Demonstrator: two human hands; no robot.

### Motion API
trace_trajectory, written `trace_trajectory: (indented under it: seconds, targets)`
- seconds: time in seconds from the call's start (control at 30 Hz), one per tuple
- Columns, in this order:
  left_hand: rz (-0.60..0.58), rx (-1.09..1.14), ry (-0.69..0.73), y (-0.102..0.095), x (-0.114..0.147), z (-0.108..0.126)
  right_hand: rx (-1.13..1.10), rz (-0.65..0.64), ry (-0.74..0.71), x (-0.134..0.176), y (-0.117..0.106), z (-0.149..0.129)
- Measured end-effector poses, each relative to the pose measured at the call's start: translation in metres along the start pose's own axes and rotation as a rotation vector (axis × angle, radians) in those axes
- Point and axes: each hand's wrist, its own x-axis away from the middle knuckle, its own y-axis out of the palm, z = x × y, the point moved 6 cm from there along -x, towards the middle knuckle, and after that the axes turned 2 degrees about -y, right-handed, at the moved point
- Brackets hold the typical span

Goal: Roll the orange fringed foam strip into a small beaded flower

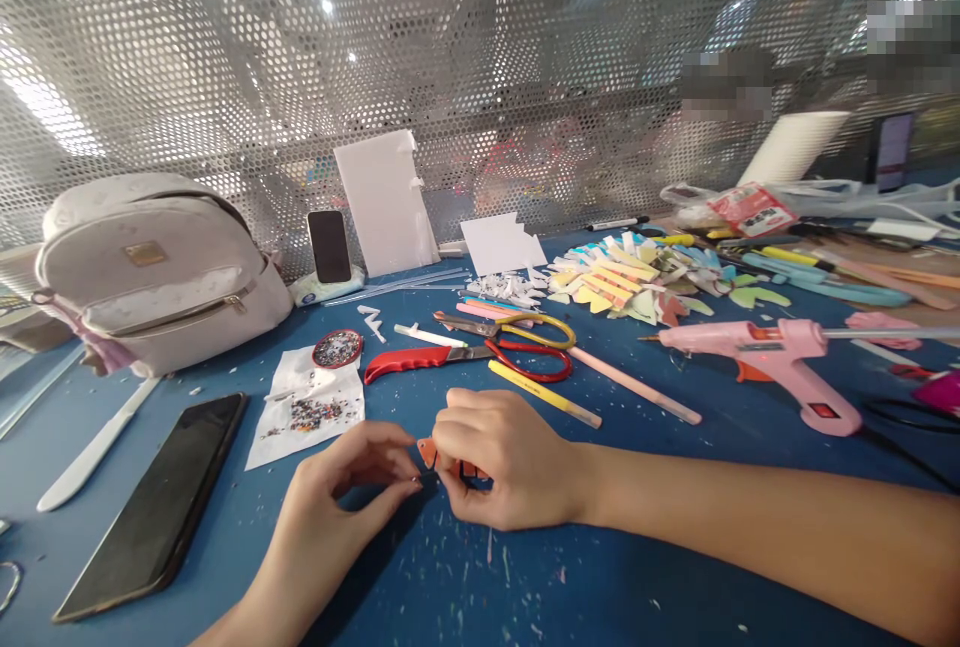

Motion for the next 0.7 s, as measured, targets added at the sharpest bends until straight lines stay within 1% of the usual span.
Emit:
trace_trajectory:
  seconds: [0.37,0.7]
  targets:
    - [-0.005,0.019,-0.004,0.0012,0.0008,0.0005,-0.016,0.021,-0.018,-0.0011,-0.0023,-0.0021]
    - [-0.001,0.051,0.022,0.0012,0.0004,0.0000,-0.043,0.065,-0.017,-0.0002,-0.0035,-0.0009]
